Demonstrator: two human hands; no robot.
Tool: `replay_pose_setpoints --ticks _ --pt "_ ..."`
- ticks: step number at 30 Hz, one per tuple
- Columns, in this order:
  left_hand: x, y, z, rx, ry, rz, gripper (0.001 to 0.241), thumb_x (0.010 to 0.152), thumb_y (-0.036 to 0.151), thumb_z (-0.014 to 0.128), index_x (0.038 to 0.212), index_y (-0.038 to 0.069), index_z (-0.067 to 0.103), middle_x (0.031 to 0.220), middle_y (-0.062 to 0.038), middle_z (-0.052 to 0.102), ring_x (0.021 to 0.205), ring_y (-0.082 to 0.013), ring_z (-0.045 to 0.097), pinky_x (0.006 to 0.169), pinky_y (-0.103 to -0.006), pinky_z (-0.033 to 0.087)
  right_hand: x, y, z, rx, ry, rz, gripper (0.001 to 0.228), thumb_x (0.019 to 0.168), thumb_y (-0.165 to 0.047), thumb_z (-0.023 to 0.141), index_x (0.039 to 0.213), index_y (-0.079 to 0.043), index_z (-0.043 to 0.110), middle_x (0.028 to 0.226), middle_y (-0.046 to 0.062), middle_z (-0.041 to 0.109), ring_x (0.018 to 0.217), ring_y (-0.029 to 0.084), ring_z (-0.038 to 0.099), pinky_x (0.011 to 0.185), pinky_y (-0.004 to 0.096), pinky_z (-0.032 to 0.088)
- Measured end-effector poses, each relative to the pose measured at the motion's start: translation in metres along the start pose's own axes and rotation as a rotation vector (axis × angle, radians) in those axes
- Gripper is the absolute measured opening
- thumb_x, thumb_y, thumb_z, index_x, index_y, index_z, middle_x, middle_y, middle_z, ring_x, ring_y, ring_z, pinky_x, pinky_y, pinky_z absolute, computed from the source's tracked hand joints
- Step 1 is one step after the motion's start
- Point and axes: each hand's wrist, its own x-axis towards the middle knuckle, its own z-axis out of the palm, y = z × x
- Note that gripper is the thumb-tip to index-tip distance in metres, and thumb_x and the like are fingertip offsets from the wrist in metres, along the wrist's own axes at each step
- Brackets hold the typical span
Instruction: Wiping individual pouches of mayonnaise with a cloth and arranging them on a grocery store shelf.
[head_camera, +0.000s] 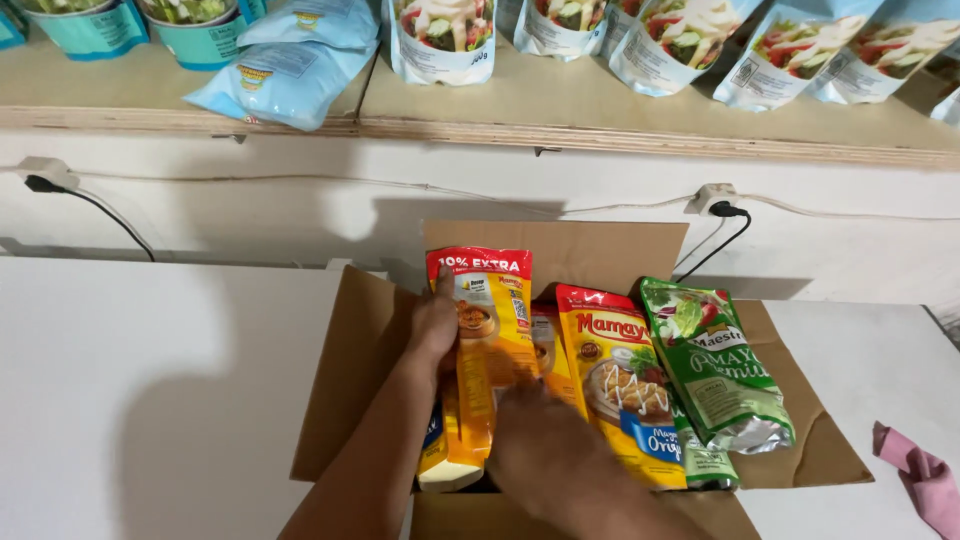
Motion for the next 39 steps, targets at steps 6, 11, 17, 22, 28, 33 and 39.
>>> replay_pose_setpoints --ticks 6,11,17,22,28,33,39 --pt "-0.027 0.041 0.011 -0.611 -0.262 -0.325 0.066 0.101 0.055 0.046 0.135 -0.001 0.056 0.117 -0.016 0.071 0.108 -0.034 0.067 0.088 -0.0487 0.058 0.083 0.058 0.035 0.701 0.823 -0.067 0.034 0.102 -0.014 0.054 0.13 0.003 0.062 0.129 0.025 0.065 0.125 0.047 0.061 0.105 0.048 0.05" --pt "-0.002 0.012 0.011 -0.353 -0.165 -0.164 0.062 0.101 0.057 0.05 0.136 0.006 0.057 0.122 -0.01 0.069 0.11 -0.0242 0.067 0.092 -0.0398 0.055 0.068 0.025 0.061 0.255 0.863 -0.104 0.05 0.091 -0.012 0.057 0.136 0.009 0.057 0.142 0.033 0.05 0.135 0.048 0.046 0.112 0.053 0.039" --pt "-0.009 0.022 0.013 -0.212 -0.097 -0.259 0.058 0.101 0.059 0.05 0.132 0.011 0.061 0.114 -0.011 0.066 0.1 -0.0238 0.063 0.086 -0.0382 0.052 0.041 0.019 0.016 0.41 0.374 0.08 0.048 0.095 -0.021 0.051 0.136 0.003 0.053 0.14 0.027 0.055 0.135 0.042 0.051 0.115 0.049 0.04" --pt "-0.026 0.025 0.015 -0.657 -0.284 -0.3 0.056 0.095 0.054 0.059 0.126 0.008 0.064 0.116 -0.01 0.073 0.099 -0.0219 0.071 0.085 -0.0404 0.061 0.085 0.044 0.062 0.526 0.83 -0.072 0.043 0.099 -0.016 0.056 0.138 0.002 0.055 0.147 0.033 0.051 0.135 0.048 0.048 0.112 0.049 0.04" --pt "-0.017 0.009 0.013 -0.35 -0.161 -0.375 0.062 0.094 0.059 0.058 0.126 0.008 0.069 0.112 -0.008 0.074 0.093 -0.0195 0.071 0.081 -0.0357 0.058 0.045 0.018 0.054 -0.039 0.712 -0.08 0.066 0.077 -0.013 0.061 0.135 0.017 0.048 0.135 0.036 0.053 0.128 0.048 0.052 0.104 0.052 0.044" --pt "-0.014 0.0 0.019 -0.652 -0.246 -0.301 0.058 0.096 0.054 0.058 0.129 0.007 0.061 0.108 -0.008 0.072 0.095 -0.0219 0.07 0.083 -0.0407 0.059 0.039 0.029 0.013 0.566 0.428 0.071 0.033 0.095 -0.02 0.053 0.122 -0.007 0.067 0.121 0.022 0.068 0.112 0.041 0.066 0.099 0.051 0.051" --pt "-0.019 0.012 0.018 -0.571 -0.21 -0.313 0.058 0.099 0.053 0.054 0.126 0.003 0.062 0.11 -0.013 0.07 0.093 -0.0259 0.069 0.08 -0.0434 0.059 0.063 0.035 0.06 -0.056 0.83 -0.056 0.047 0.083 -0.025 0.065 0.119 0.005 0.065 0.121 0.03 0.065 0.104 0.052 0.061 0.078 0.049 0.05"
